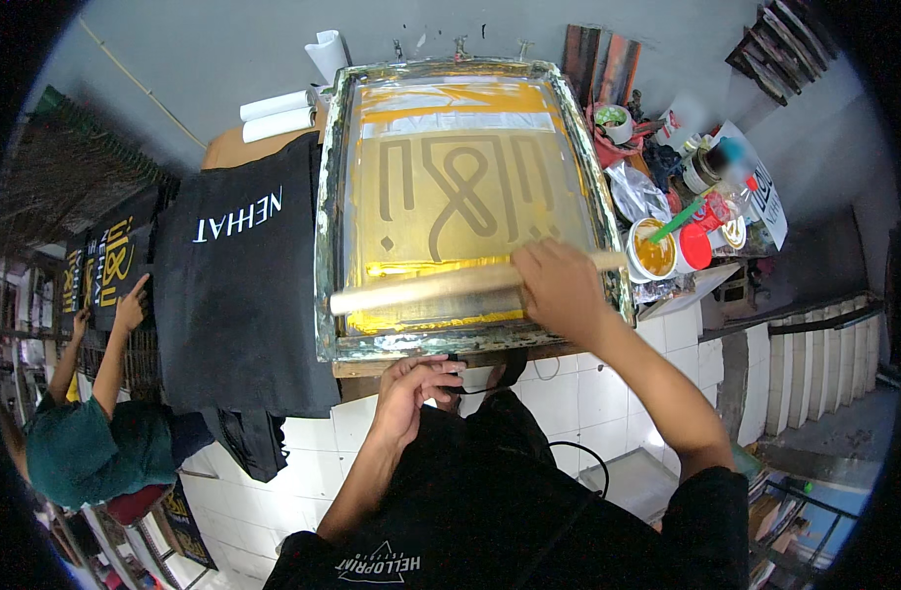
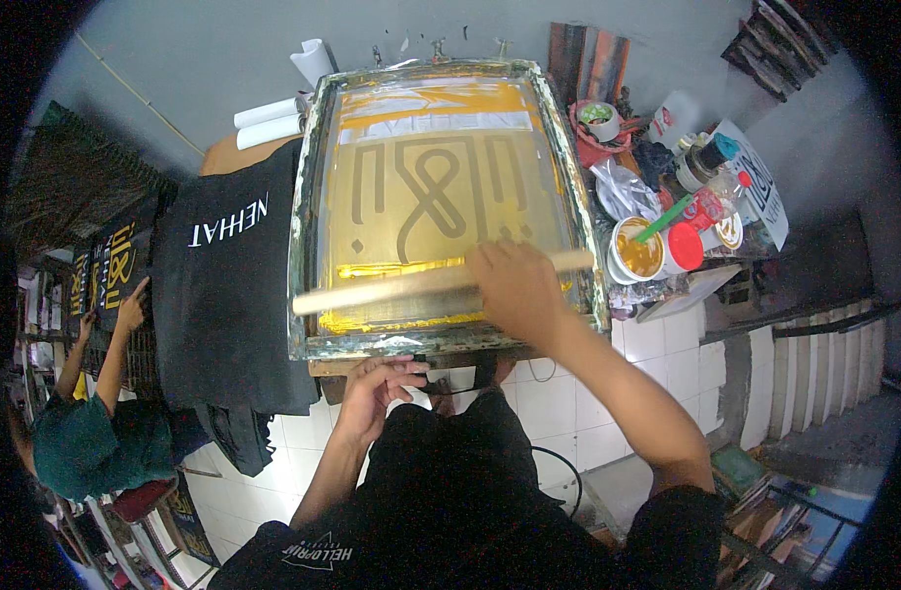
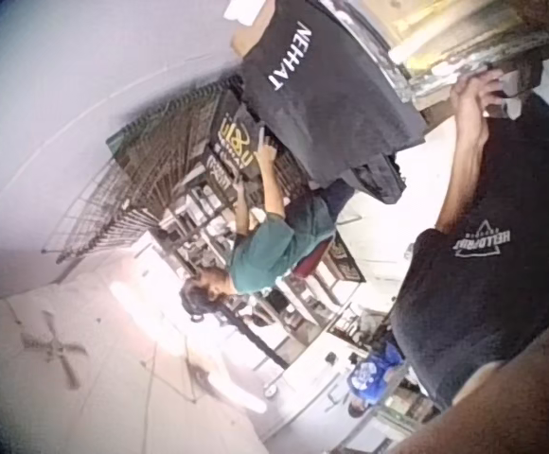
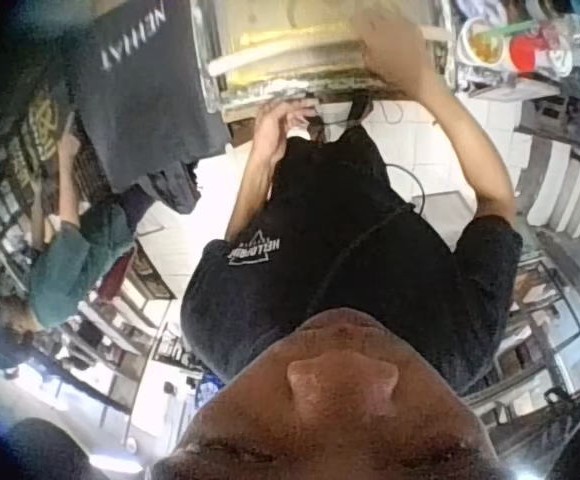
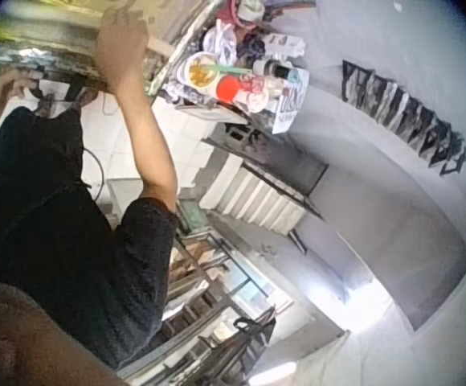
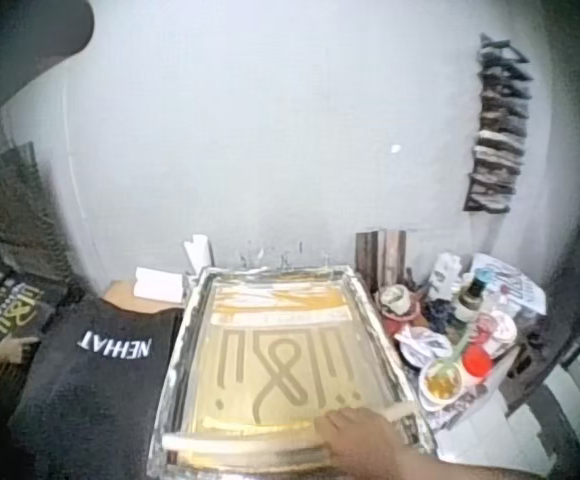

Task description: The person performs screen printing on black tote bags using gold ink. They place a bag on the platen, lower the screen, pull gold ink across the stencil with a squeegee, and then lift the screen to reveal the printed design before repeating the process and occasionally stirring the gold ink in a container with a spatula.

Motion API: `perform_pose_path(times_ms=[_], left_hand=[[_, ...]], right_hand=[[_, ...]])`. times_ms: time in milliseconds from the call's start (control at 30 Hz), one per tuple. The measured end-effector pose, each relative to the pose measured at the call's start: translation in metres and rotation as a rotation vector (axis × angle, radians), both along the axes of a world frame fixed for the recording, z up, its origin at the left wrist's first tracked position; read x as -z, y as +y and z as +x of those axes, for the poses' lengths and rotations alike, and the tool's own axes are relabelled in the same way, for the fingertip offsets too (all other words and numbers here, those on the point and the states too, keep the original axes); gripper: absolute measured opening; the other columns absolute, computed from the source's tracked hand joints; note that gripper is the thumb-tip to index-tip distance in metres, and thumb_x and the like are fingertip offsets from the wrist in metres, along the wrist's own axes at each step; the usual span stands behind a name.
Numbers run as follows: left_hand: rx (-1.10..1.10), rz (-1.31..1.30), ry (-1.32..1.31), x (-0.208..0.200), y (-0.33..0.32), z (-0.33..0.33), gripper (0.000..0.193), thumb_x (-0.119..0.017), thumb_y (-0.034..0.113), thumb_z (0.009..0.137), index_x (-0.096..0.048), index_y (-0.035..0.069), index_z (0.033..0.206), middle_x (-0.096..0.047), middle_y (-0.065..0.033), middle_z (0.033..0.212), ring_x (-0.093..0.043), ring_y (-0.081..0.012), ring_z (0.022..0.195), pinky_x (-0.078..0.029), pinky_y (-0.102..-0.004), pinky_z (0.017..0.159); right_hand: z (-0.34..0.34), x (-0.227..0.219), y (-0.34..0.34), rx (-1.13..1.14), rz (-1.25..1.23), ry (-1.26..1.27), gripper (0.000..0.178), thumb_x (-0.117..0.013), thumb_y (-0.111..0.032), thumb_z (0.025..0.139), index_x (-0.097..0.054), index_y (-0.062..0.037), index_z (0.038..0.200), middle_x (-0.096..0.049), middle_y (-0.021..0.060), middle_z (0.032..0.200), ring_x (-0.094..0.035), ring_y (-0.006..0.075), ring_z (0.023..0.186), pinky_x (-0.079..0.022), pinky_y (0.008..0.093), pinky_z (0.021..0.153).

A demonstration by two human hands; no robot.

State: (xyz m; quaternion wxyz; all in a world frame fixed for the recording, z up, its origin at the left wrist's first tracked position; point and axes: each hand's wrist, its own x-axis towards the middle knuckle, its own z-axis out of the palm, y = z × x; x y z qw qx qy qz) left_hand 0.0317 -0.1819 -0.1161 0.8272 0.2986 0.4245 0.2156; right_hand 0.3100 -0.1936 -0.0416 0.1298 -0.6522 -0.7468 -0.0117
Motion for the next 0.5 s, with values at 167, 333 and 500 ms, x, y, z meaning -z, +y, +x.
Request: perform_pose_path(times_ms=[167, 333, 500], left_hand=[[0.006, -0.031, 0.021, -0.003, 0.002, 0.001, 0.032, -0.055, 0.005, 0.092, -0.061, -0.010, 0.120, -0.073, -0.0235, 0.114, -0.075, -0.0271, 0.095, -0.061, -0.0322, 0.075], [-0.059, -0.167, -0.044, -0.012, 0.007, 0.005, 0.038, -0.052, 0.007, 0.093, -0.057, -0.017, 0.122, -0.070, -0.0281, 0.118, -0.073, -0.0334, 0.104, -0.060, -0.0400, 0.089], [-0.124, -0.412, -0.194, -0.003, -0.002, -0.003, 0.043, -0.045, 0.017, 0.097, -0.059, -0.016, 0.122, -0.065, -0.0314, 0.129, -0.067, -0.0426, 0.119, -0.051, -0.0505, 0.108]], right_hand=[[0.055, 0.021, 0.102, 0.053, 0.147, -0.031, 0.024, -0.064, -0.007, 0.081, -0.062, -0.0031, 0.104, -0.070, 0.0157, 0.100, -0.068, 0.0363, 0.095, -0.054, 0.0502, 0.083], [0.113, 0.010, 0.222, 0.129, 0.033, -0.059, 0.036, -0.075, -0.021, 0.079, -0.069, -0.0060, 0.111, -0.073, 0.0186, 0.105, -0.069, 0.0384, 0.102, -0.055, 0.0504, 0.088], [0.135, -0.024, 0.281, 0.108, -0.147, 0.008, 0.054, -0.088, -0.036, 0.072, -0.073, -0.0082, 0.116, -0.074, 0.0207, 0.104, -0.069, 0.0412, 0.102, -0.054, 0.0497, 0.088]])
